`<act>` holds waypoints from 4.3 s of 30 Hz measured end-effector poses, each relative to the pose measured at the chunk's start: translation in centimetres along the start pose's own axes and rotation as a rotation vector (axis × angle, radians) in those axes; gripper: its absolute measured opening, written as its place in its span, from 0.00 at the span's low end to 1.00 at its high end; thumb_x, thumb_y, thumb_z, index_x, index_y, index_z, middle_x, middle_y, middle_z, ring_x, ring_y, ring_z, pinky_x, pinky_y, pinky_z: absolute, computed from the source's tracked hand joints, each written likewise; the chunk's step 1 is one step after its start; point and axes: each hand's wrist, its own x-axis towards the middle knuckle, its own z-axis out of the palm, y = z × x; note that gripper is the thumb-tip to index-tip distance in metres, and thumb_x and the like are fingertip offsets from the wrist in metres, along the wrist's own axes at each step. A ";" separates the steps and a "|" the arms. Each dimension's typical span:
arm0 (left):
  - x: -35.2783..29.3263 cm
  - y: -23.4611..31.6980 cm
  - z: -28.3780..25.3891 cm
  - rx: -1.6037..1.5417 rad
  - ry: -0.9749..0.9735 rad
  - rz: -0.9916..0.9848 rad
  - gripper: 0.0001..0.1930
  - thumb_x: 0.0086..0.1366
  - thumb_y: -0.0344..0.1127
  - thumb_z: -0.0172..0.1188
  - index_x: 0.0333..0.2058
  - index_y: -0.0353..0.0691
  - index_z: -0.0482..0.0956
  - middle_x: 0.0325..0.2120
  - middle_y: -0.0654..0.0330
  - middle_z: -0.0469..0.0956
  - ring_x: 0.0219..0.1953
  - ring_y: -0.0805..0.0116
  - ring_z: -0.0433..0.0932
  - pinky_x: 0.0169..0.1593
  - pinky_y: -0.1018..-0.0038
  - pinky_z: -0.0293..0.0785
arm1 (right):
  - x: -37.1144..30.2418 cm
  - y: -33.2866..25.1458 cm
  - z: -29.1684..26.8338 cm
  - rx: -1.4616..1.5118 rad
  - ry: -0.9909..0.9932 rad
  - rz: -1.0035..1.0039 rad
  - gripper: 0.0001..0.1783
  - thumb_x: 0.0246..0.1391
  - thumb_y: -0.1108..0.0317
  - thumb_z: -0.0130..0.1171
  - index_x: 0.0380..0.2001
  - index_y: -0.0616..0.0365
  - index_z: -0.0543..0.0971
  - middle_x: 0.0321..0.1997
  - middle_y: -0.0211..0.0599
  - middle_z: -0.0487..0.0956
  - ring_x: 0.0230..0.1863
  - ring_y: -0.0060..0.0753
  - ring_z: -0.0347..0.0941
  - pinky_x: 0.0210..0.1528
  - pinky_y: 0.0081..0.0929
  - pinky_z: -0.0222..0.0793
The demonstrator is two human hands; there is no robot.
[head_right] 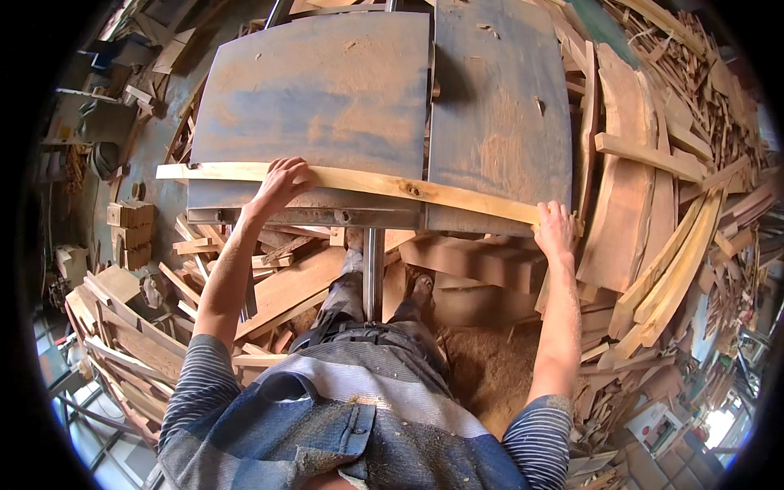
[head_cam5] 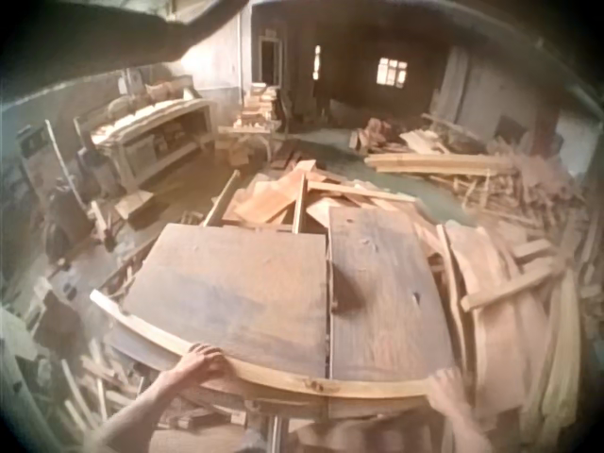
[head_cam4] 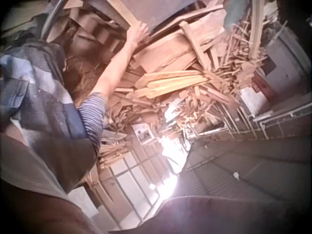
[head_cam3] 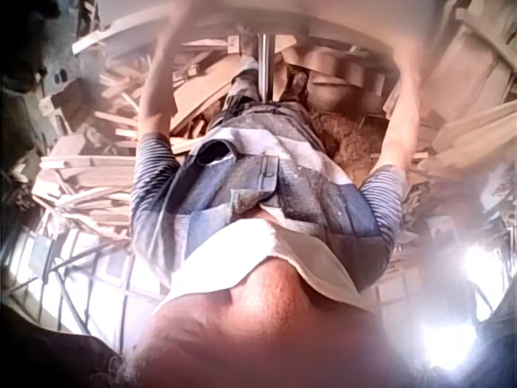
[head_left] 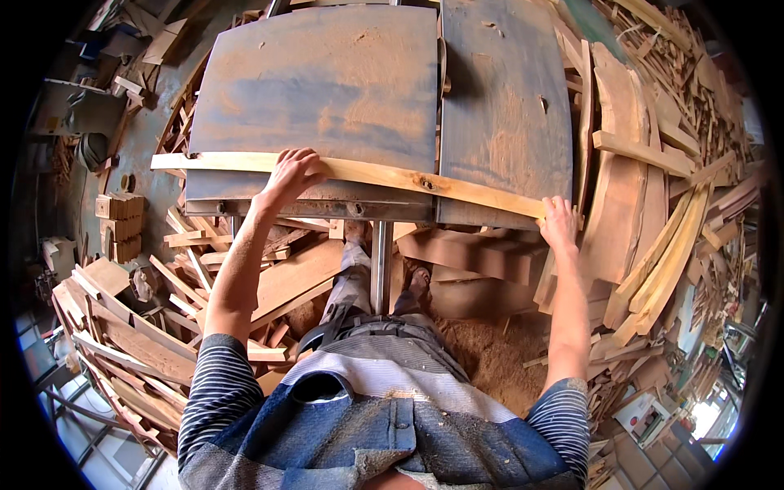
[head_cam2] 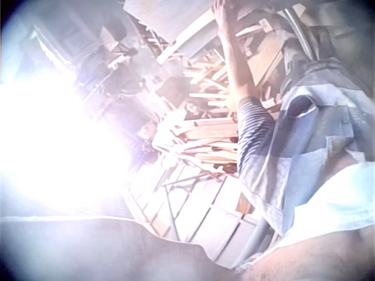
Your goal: The person measures several wooden planks using a yellow measuring tape while standing in a woodworking shop.
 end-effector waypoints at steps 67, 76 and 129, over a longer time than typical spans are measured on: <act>0.4 9.7 0.6 -0.054 -0.197 -0.377 0.18 0.64 0.48 0.64 0.33 0.36 0.88 0.24 0.44 0.83 0.27 0.47 0.84 0.37 0.54 0.80 | -1.8 18.3 14.2 1.149 0.481 1.040 0.15 0.62 0.75 0.65 0.51 0.66 0.84 0.47 0.40 0.85 0.46 0.30 0.80 0.51 0.26 0.76; -0.8 17.7 -0.9 -0.463 -0.296 -0.156 0.14 0.72 0.42 0.61 0.36 0.38 0.87 0.26 0.54 0.85 0.25 0.65 0.83 0.31 0.64 0.80 | -4.5 16.0 10.0 1.446 0.644 1.173 0.10 0.64 0.71 0.64 0.46 0.64 0.83 0.35 0.32 0.82 0.35 0.26 0.79 0.37 0.24 0.78; 0.8 9.2 7.0 0.059 0.184 0.209 0.31 0.58 0.56 0.71 0.51 0.38 0.78 0.53 0.54 0.78 0.57 0.53 0.73 0.64 0.57 0.67 | 1.3 -7.3 -0.1 0.198 -0.058 0.044 0.29 0.52 0.70 0.69 0.59 0.55 0.76 0.53 0.47 0.76 0.41 0.59 0.83 0.42 0.51 0.82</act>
